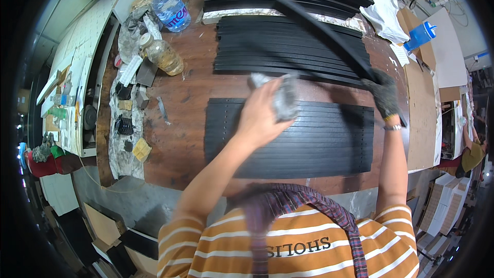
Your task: The person wipes long black plastic slats with a cloth and a yellow sponge on a wooden workbench. They handle the slats one at a time, wiping both sides and stacking them on the table.
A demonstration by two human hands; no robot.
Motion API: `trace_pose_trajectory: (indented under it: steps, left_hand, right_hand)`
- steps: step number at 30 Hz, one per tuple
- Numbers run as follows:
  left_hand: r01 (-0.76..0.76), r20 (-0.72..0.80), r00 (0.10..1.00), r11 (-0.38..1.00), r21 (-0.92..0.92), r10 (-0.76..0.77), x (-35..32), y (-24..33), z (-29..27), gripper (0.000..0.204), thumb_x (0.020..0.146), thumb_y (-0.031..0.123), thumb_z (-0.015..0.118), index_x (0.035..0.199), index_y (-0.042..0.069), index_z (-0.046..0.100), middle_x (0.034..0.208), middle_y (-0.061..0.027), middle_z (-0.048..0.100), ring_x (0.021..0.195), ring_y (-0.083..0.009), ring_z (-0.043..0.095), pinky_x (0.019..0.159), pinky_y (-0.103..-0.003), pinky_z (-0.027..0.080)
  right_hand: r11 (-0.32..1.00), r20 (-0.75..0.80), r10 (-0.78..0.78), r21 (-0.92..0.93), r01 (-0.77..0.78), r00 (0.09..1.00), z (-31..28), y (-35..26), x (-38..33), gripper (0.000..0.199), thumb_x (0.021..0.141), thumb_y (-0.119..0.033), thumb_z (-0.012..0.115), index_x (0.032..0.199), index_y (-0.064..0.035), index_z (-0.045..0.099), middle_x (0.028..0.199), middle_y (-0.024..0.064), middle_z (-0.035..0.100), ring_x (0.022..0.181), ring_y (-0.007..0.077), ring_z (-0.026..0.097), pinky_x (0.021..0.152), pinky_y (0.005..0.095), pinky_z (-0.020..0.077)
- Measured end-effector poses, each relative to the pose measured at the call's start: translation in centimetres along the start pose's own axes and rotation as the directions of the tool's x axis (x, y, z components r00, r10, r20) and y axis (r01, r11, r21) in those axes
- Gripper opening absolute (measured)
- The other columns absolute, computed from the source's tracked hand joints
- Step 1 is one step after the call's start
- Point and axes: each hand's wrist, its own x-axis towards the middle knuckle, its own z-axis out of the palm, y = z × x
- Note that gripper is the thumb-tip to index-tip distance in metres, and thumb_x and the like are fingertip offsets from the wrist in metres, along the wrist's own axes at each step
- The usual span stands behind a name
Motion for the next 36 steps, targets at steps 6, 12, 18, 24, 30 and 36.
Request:
trace_pose_trajectory:
  steps: [6, 12, 18, 24, 30, 36]
  left_hand:
    - [-0.608, 0.201, 0.773, 0.793, -0.039, 0.602, 12.3, 6.4, 14.7, 0.072, 0.076, 0.009, 0.076, 0.145, 0.013, 0.052, 0.147, -0.0131, 0.052, 0.136, -0.0336, 0.048, 0.114, -0.047, 0.040]
    - [-0.328, 0.592, 0.724, 0.932, -0.154, 0.353, 15.2, 5.3, 20.9, 0.056, 0.088, 0.016, 0.072, 0.142, 0.014, 0.056, 0.135, -0.0140, 0.064, 0.120, -0.0327, 0.063, 0.103, -0.045, 0.049]
    - [-0.130, 0.711, 0.703, 0.988, 0.081, 0.034, 14.4, -4.9, 9.4, 0.049, 0.090, 0.010, 0.068, 0.138, 0.017, 0.060, 0.123, -0.0138, 0.072, 0.112, -0.0313, 0.069, 0.098, -0.044, 0.054]
    - [0.174, 0.481, 0.835, 0.958, 0.230, -0.267, 7.7, -16.0, -7.5, 0.052, 0.086, 0.000, 0.063, 0.135, 0.016, 0.065, 0.123, -0.0147, 0.072, 0.114, -0.0299, 0.068, 0.099, -0.040, 0.052]
    - [0.282, 0.023, 0.948, 0.870, 0.405, -0.318, -1.7, -21.8, -17.5, 0.039, 0.085, 0.003, 0.065, 0.124, 0.005, 0.068, 0.113, -0.0176, 0.074, 0.105, -0.0318, 0.070, 0.094, -0.039, 0.051]
    - [0.479, -0.382, 0.825, 0.874, 0.083, -0.416, -11.6, -18.7, -18.0, 0.030, 0.087, 0.004, 0.067, 0.116, -0.006, 0.067, 0.104, -0.0188, 0.075, 0.097, -0.0265, 0.070, 0.091, -0.035, 0.051]
  right_hand:
    - [0.995, -0.198, 0.080, -0.039, -0.089, 0.977, -7.0, 2.3, -7.0, 0.034, 0.082, -0.011, 0.083, 0.110, 0.0042, 0.072, 0.089, 0.0081, 0.074, 0.079, 0.0154, 0.064, 0.075, 0.0308, 0.0522]
    - [0.976, -0.247, 0.197, -0.046, -0.215, 0.949, -8.3, 5.5, -12.7, 0.029, 0.080, -0.010, 0.081, 0.104, 0.0016, 0.072, 0.082, 0.0102, 0.070, 0.072, 0.0183, 0.061, 0.070, 0.0338, 0.0506]
    - [0.954, -0.193, 0.171, -0.214, -0.212, 0.966, -7.6, 6.8, -13.6, 0.038, 0.080, -0.020, 0.082, 0.110, -0.0005, 0.072, 0.100, 0.0163, 0.073, 0.090, 0.0326, 0.069, 0.084, 0.0394, 0.0534]
    - [0.878, 0.021, -0.035, -0.477, 0.040, 0.999, -3.1, 2.4, -8.6, 0.041, 0.081, -0.031, 0.079, 0.114, -0.0060, 0.074, 0.107, 0.0160, 0.074, 0.103, 0.0353, 0.068, 0.090, 0.0434, 0.0529]
    - [0.890, 0.277, 0.003, -0.439, 0.124, 0.961, 5.1, -2.7, -3.2, 0.041, 0.083, -0.035, 0.076, 0.117, -0.0127, 0.073, 0.111, 0.0117, 0.074, 0.109, 0.0333, 0.067, 0.095, 0.0446, 0.0514]
    - [0.858, 0.443, -0.096, -0.417, 0.299, 0.892, 11.9, -3.6, -0.3, 0.040, 0.082, -0.031, 0.076, 0.117, -0.0137, 0.073, 0.108, 0.0130, 0.074, 0.103, 0.0343, 0.069, 0.092, 0.0453, 0.0530]
